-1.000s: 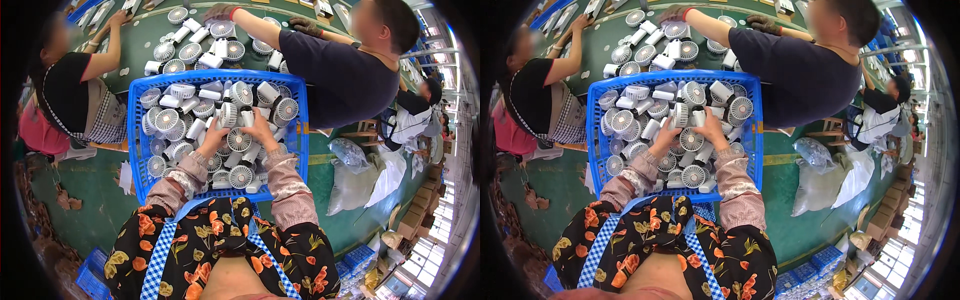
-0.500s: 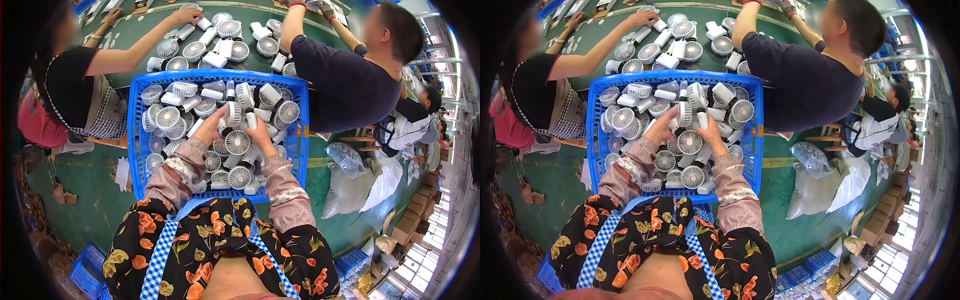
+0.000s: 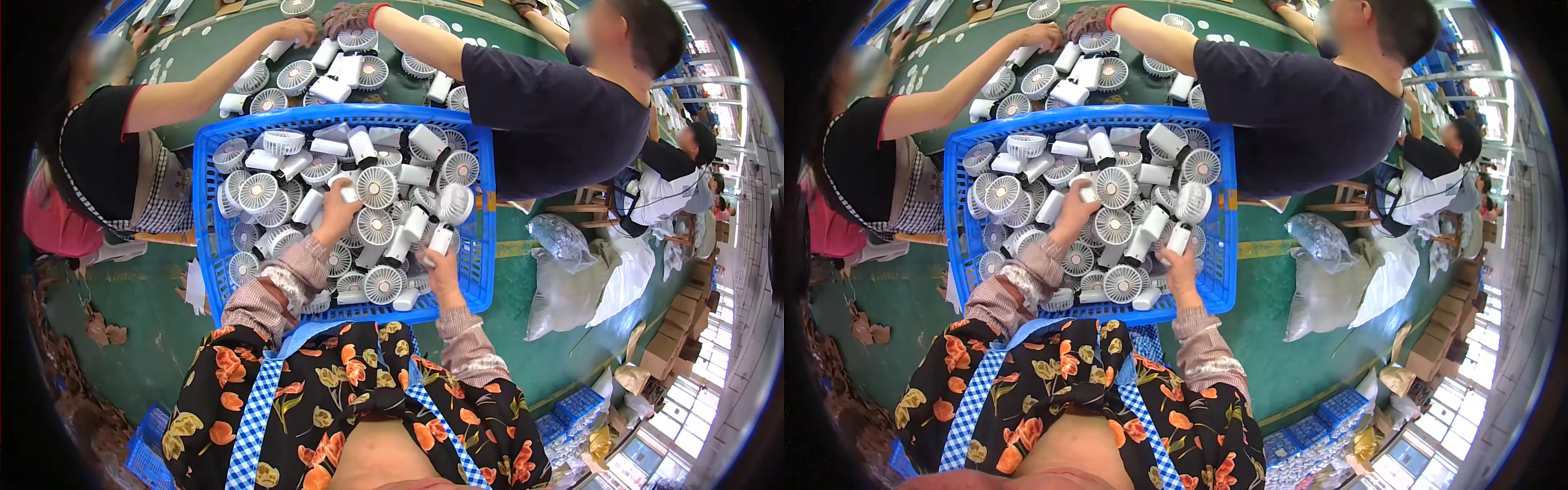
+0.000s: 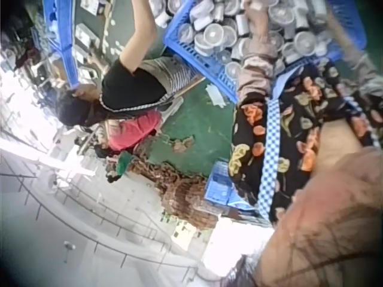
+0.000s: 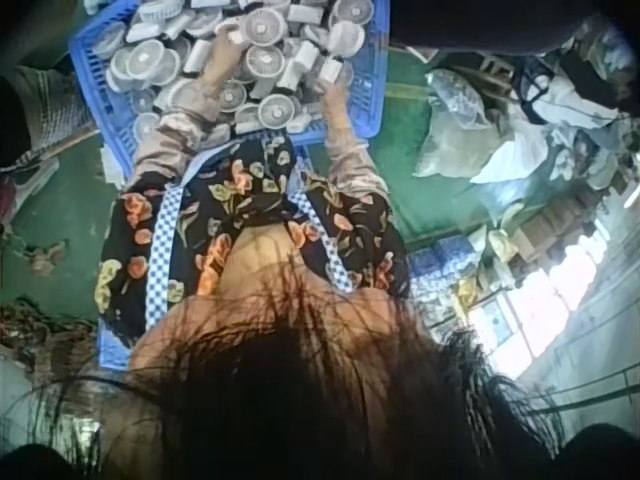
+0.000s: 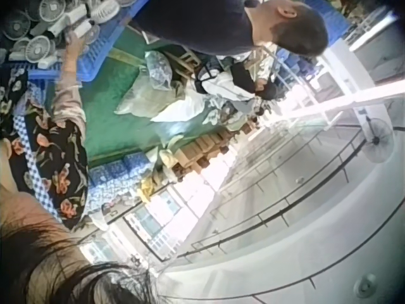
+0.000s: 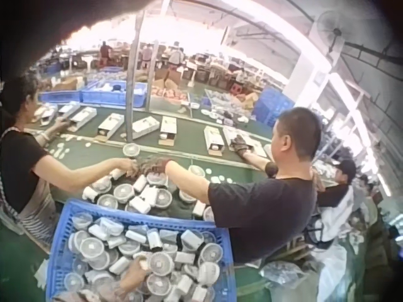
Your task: The person organizes portable fans, transferring them by hand between an assembly table and a plastic basket and arranging them inside the basket.
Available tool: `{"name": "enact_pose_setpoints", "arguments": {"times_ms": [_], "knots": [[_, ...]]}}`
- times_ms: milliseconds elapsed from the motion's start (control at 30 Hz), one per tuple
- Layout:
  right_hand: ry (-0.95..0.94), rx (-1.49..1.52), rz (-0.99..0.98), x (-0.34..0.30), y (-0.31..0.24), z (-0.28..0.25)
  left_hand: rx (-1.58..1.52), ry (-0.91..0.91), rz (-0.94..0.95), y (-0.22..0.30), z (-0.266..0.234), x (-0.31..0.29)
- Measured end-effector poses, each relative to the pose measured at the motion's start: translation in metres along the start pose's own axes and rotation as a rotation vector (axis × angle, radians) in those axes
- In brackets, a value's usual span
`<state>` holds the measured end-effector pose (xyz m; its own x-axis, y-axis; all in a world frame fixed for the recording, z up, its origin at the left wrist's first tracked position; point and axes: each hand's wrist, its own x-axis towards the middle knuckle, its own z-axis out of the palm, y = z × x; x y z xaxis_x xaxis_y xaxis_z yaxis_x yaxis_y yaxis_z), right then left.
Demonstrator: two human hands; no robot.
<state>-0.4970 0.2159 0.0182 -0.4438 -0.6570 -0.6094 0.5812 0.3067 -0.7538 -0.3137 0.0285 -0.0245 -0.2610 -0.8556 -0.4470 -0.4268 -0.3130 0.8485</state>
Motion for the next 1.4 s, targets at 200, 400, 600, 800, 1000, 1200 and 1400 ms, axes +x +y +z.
{"name": "enact_pose_setpoints", "arguments": {"times_ms": [200,400,600,800,1000,1200,1400], "knots": [[-0.017,0.157,0.169,-0.022,0.042,0.012,-0.488,-0.086,-0.09,0.014,-0.007,-0.039],[-0.032,-0.019,0.136,-0.011,0.04,0.024,0.244,0.002,0.075,0.006,-0.015,-0.013],[-0.04,-0.172,0.025,-0.007,0.039,0.027,0.456,-0.258,0.125,0.018,-0.014,-0.002],[-0.083,-0.13,0.091,-0.007,0.045,0.027,0.051,-0.464,-0.101,-0.004,-0.013,-0.003],[-0.138,0.006,0.132,-0.012,0.04,0.017,-0.209,-0.745,-0.352,0.047,-0.022,-0.026],[-0.238,0.039,0.232,-0.008,0.037,0.023,-0.224,-0.829,-0.612,0.023,-0.028,-0.027],[-0.371,-0.07,0.202,-0.003,0.028,0.031,-0.477,-0.821,-0.724,0.002,-0.034,-0.046]]}}
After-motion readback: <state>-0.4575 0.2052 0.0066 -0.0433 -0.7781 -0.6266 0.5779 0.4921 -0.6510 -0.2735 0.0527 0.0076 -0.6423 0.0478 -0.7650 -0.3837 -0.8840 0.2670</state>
